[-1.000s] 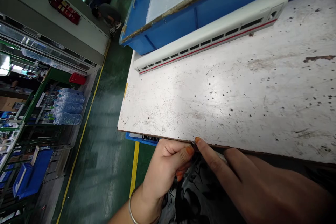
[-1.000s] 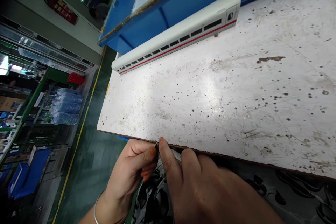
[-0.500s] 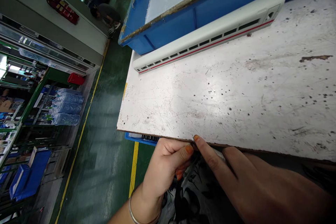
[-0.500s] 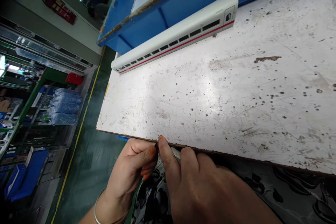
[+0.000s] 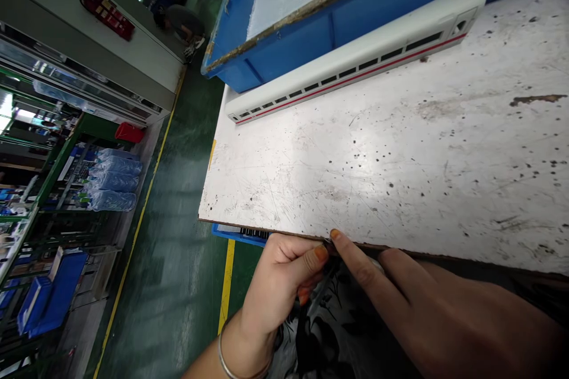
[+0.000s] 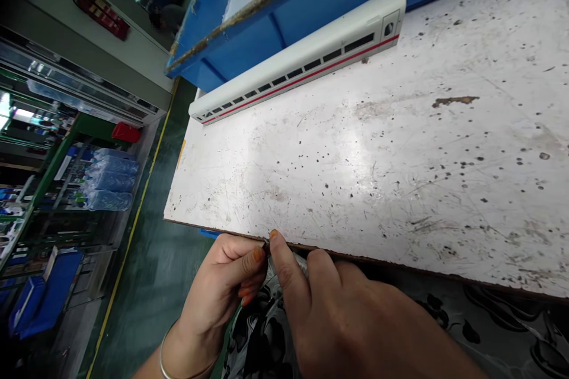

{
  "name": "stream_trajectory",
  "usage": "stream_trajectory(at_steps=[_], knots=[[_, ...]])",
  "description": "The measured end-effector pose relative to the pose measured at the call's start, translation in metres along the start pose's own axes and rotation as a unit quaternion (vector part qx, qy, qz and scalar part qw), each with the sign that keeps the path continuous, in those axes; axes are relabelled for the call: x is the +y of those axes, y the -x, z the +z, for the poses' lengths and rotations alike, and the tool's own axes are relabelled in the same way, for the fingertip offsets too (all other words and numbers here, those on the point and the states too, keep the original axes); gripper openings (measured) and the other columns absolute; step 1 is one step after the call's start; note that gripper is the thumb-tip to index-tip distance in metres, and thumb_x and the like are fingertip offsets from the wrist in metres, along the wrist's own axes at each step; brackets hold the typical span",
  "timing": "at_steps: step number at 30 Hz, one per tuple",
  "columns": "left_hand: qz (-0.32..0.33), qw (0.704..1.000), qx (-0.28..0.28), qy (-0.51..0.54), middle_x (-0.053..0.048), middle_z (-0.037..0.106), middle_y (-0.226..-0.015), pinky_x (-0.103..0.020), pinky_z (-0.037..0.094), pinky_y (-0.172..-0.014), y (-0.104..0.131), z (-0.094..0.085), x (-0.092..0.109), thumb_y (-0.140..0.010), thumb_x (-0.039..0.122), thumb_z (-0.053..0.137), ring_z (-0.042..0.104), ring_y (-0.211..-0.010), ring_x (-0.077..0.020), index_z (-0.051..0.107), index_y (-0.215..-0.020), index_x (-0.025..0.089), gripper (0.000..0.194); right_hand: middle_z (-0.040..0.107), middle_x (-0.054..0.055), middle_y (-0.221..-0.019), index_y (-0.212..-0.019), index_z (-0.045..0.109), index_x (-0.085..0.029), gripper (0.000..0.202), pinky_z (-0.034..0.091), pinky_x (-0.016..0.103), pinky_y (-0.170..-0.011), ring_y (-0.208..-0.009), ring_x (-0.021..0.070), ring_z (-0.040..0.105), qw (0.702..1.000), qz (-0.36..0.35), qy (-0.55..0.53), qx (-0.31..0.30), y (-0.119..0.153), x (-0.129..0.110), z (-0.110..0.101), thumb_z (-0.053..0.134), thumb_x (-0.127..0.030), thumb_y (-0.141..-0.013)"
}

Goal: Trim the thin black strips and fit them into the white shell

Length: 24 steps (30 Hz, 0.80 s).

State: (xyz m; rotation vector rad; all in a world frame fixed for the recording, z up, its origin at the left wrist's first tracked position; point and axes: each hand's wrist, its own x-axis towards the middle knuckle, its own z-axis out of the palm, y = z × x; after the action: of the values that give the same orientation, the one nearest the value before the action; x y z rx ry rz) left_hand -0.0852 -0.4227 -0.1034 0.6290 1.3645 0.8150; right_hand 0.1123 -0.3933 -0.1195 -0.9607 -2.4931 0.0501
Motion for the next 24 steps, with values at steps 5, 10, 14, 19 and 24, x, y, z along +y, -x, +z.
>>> stream_trajectory(at_steps=[5,10,14,19,24], knots=[[-0.005,1.000,0.000,-0.003,0.005,0.035,-0.046,-0.025,0.015,-0.042,0.000,-0.001,0.000,-0.092,0.046,0.069,0.027,-0.041,-0.0046,0.040,-0.051,0.018,0.057,0.053,-0.004,-0.073,-0.148,0.052,-0.008,0.060,0.029,0.028,-0.044,-0.049,0.0111,0.050,1.000,0.003,0.022,0.003,-0.002,-0.003,-0.002,0.062,-0.020,-0.090],[0.000,1.000,0.002,-0.010,0.005,0.035,-0.046,-0.024,0.016,-0.041,0.000,-0.002,-0.001,-0.092,0.048,0.069,0.028,-0.041,-0.0046,0.041,-0.051,0.018,0.058,0.049,-0.004,-0.072,-0.150,0.050,-0.006,0.058,0.030,0.028,-0.044,-0.050,0.0106,0.049,0.999,-0.012,0.030,-0.011,0.000,-0.005,-0.003,0.057,-0.015,-0.094],[-0.004,1.000,0.000,0.001,0.006,0.035,-0.046,-0.022,0.018,-0.040,-0.001,-0.002,-0.001,-0.090,0.048,0.072,0.028,-0.040,-0.0041,0.041,-0.051,0.019,0.058,0.049,-0.002,-0.074,-0.153,0.045,-0.006,0.059,0.034,0.029,-0.042,-0.053,0.0141,0.051,0.999,-0.015,0.011,-0.027,0.003,-0.004,-0.001,0.050,-0.014,-0.095],[-0.030,0.997,0.002,0.069,0.007,0.037,-0.044,-0.017,0.021,-0.035,0.000,-0.002,0.003,-0.081,0.051,0.082,0.025,-0.037,-0.0032,0.056,-0.058,0.015,0.050,0.054,0.001,-0.077,-0.152,0.045,-0.003,0.069,0.042,0.029,-0.038,-0.051,0.0159,0.055,0.998,-0.034,-0.034,-0.050,0.000,0.001,-0.001,0.054,-0.013,-0.084],[-0.071,0.981,-0.044,0.172,0.007,0.044,-0.044,-0.016,0.034,-0.030,0.007,-0.010,0.007,-0.083,0.049,0.081,0.029,-0.032,-0.0046,0.075,-0.083,0.011,0.038,0.060,0.004,-0.077,-0.148,0.050,0.001,0.083,0.045,0.028,-0.034,-0.044,0.0160,0.055,0.994,-0.034,-0.087,-0.059,-0.004,0.006,-0.001,0.056,-0.009,-0.066]])
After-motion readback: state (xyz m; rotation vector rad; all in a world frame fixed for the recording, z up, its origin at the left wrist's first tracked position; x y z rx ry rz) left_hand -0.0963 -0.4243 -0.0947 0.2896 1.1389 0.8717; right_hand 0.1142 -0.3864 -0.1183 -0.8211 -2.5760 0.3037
